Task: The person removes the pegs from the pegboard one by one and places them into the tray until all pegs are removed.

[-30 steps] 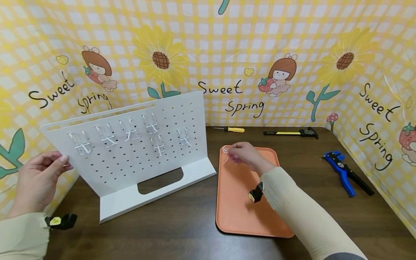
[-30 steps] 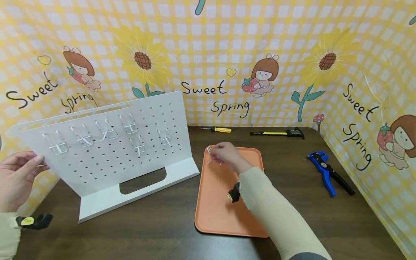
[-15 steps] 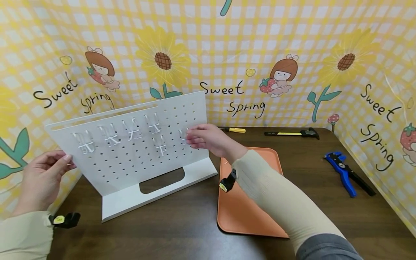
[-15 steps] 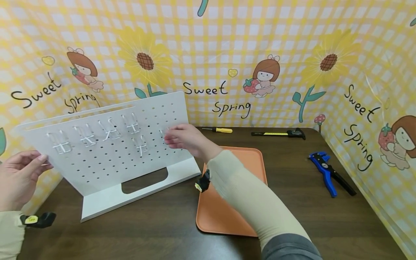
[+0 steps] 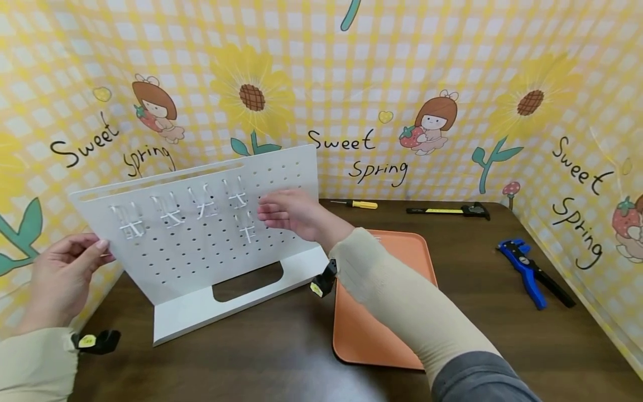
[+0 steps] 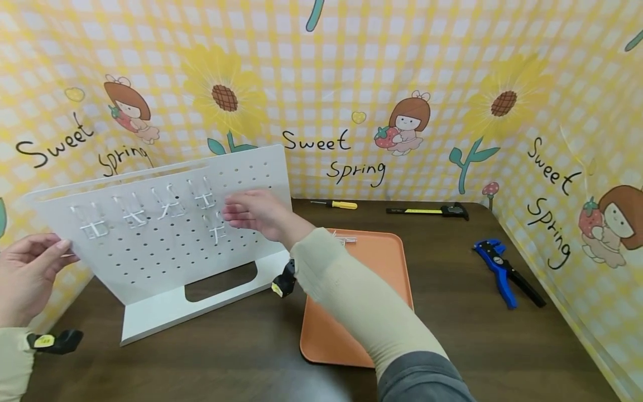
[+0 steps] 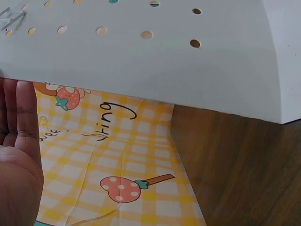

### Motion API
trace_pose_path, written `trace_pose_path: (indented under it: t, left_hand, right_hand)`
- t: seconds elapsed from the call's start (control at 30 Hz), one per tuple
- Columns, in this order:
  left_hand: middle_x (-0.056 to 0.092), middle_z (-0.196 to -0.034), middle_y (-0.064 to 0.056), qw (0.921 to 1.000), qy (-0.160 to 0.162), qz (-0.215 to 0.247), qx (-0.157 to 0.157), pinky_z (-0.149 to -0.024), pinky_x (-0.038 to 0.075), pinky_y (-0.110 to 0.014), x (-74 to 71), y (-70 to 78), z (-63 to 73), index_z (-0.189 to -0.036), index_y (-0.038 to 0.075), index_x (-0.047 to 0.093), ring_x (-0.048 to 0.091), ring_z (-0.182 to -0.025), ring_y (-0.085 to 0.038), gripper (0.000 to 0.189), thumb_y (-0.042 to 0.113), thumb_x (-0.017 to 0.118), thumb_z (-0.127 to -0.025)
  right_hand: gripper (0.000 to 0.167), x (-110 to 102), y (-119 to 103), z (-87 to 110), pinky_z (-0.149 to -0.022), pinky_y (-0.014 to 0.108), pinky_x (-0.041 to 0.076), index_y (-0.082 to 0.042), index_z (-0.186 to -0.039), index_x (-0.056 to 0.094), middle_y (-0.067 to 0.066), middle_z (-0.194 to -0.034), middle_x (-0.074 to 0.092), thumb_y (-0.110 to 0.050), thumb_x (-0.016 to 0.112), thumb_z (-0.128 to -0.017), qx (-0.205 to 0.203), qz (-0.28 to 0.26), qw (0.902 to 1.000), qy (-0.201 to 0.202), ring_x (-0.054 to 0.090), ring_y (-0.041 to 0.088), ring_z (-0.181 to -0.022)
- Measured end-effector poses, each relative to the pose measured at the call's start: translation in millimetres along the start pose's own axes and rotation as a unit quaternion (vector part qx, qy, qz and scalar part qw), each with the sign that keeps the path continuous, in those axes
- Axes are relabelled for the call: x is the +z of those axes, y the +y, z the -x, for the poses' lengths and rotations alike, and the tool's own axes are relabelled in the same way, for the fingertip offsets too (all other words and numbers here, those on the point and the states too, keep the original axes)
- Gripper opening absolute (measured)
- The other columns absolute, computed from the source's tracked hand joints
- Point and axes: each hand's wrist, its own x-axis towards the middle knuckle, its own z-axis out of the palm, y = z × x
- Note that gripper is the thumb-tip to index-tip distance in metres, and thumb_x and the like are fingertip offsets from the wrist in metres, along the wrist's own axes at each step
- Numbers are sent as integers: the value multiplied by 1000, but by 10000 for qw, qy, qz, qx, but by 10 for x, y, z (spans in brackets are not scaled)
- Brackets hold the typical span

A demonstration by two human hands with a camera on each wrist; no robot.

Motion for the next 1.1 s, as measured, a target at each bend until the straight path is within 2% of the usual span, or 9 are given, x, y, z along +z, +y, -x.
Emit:
trace_pose_path:
  t: [0.1, 0.2, 0.33, 0.47, 0.73, 0.87, 1.0, 1.1]
  left_hand:
    - [67, -91, -7, 10000, -21, -35, -35, -69, 59, -18, -27, 6, 16, -98, -7, 70, 67, -76, -13, 12, -15, 62, -96]
    - [67, -92, -6, 9998, -18, -155, -154, -70, 59, -18, -36, 4, 15, -99, -5, 70, 67, -76, -13, 10, -12, 64, -96]
    - [66, -92, -5, 9993, -54, -207, -299, -71, 59, -17, -15, -1, -3, -100, -3, 71, 67, -77, -12, 10, -10, 65, -96]
    - [67, -91, -6, 9993, -109, -4, -348, -71, 60, -19, 8, -2, -12, -100, -4, 71, 68, -77, -13, 12, -12, 64, -96]
    - [66, -91, -7, 9991, 5, -57, -427, -71, 60, -19, 7, 10, -6, -100, -4, 72, 68, -77, -13, 7, -7, 70, -94]
    - [67, -91, -6, 9992, 8, -21, -405, -71, 60, -19, 11, 17, -4, -100, -5, 72, 68, -77, -13, 10, -11, 66, -95]
    - [67, -90, -7, 9995, 3, 78, -306, -71, 60, -20, 8, 24, -12, -100, -6, 71, 68, -77, -14, 11, -13, 64, -96]
    - [67, -89, -7, 9997, 94, 28, -236, -70, 60, -20, -15, 30, -7, -99, -6, 70, 68, -76, -14, 10, -13, 65, -95]
  right_hand:
    - [32, 70, 27, -27, -79, 26, 60, 10, -134, 57, 10, -96, 69, -9, 56, -107, 86, -93, 9999, 5, 69, 17, -84]
    - [29, 118, 44, -45, -75, 23, 60, 10, -129, 59, 9, -93, 69, -9, 56, -107, 121, -239, 9996, 23, 69, 16, -81]
    - [16, 151, 55, -56, -71, 21, 59, 2, -107, 66, 8, -89, 69, -9, 55, -108, 177, -549, 9983, -29, 68, 14, -77]
    - [19, 173, 77, -70, -70, 21, 58, -3, -95, 66, 7, -87, 69, -10, 54, -108, 293, -918, 9953, -52, 67, 13, -75]
    - [14, 273, 108, -106, -71, 19, 57, 0, -104, 65, 7, -91, 68, -6, 53, -108, 228, -976, 9944, -321, 65, 13, -78]
    - [19, 286, 116, -67, -69, 16, 55, 9, -120, 61, 7, -91, 65, -3, 52, -108, 217, -899, 9945, -495, 62, 11, -76]
    - [29, 206, 113, 12, -66, 16, 54, 10, -134, 53, 8, -93, 65, -2, 51, -108, 123, -694, 9965, -441, 61, 11, -74]
    - [24, 74, 107, 61, -65, 17, 53, 7, -130, 56, 8, -96, 66, -1, 52, -108, 10, -550, 9982, -243, 62, 11, -75]
